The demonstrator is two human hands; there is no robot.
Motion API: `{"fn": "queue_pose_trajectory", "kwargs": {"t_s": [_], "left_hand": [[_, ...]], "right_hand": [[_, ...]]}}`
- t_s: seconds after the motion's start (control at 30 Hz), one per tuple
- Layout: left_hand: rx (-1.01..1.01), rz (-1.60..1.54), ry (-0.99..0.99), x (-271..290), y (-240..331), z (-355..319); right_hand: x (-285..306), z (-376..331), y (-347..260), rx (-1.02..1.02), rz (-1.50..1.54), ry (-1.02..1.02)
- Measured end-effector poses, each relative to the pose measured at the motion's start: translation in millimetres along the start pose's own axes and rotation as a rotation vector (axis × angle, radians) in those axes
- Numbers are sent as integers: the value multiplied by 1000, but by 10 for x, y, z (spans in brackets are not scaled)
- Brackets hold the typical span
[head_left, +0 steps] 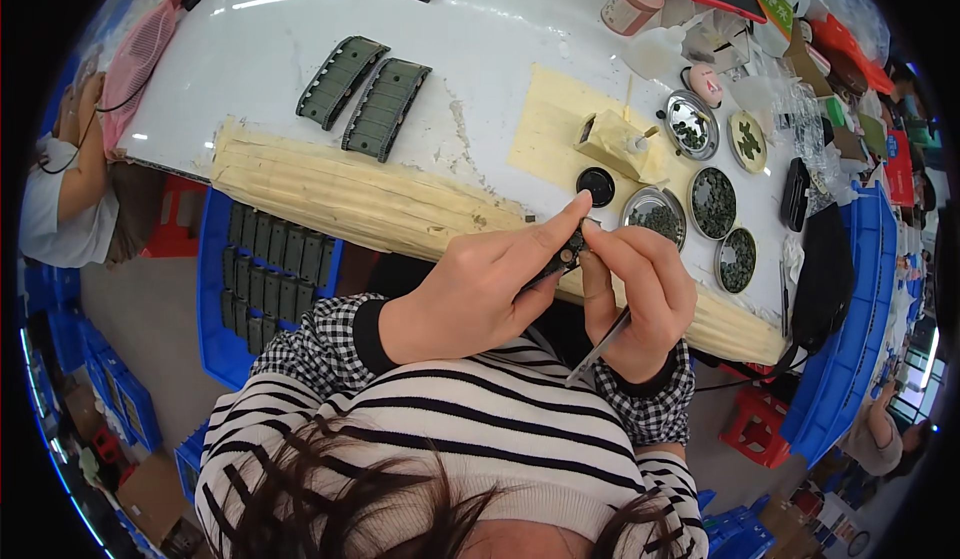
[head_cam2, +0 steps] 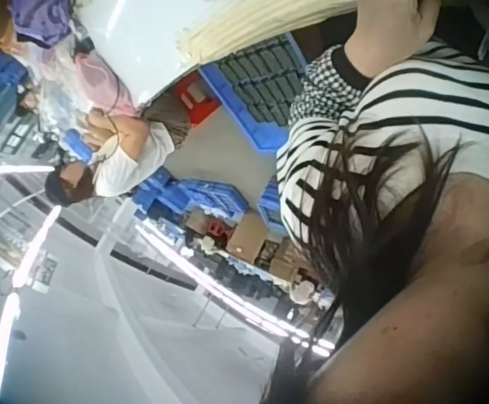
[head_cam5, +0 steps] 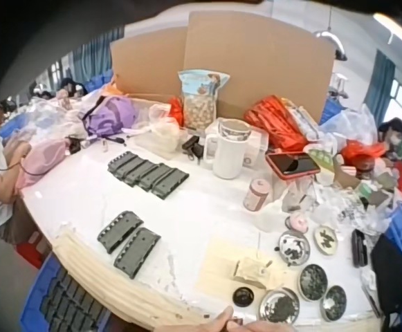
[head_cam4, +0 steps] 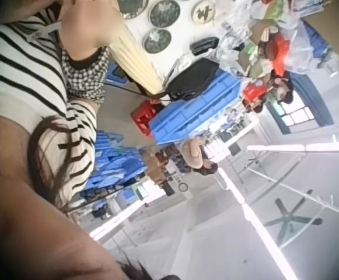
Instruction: Assembling small plastic components onto toy tank hulls using precision tools and adhesive.
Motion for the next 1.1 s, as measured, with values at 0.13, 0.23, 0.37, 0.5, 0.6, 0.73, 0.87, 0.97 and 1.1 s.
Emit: {"fn": "queue_pose_trajectory", "kwargs": {"t_s": [0.13,0.23,0.37,0.5,0.6,0.73,0.87,0.97,1.1], "left_hand": [[-42,-60,4,-8,-40,60],[53,-429,-20,-27,-138,29],[421,-1164,-38,44,-164,53],[488,-1425,18,31,-210,78],[415,-1683,-48,-19,-275,65],[397,-1780,-29,-67,-294,53],[427,-1849,-46,-97,-278,51],[425,-1938,-82,-126,-271,68],[448,-1998,-70,-163,-257,35]], "right_hand": [[64,26,12,-35,47,23],[273,25,87,-285,157,161],[371,188,368,-405,-2,140],[224,361,592,-357,-73,33],[141,380,694,-364,-93,0],[186,403,646,-312,-91,64],[318,283,365,-331,101,342],[173,210,233,-365,605,224],[24,203,195,-409,934,174]]}}
Point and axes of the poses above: each hand's wrist, its own z-axis towards the middle knuckle, its own x-axis out of the back of the hand, y = z × x, the point moved 2 cm from there along z, towards the middle knuckle, and after that the axes turned 10 degrees about -y, right-handed, at the moved point
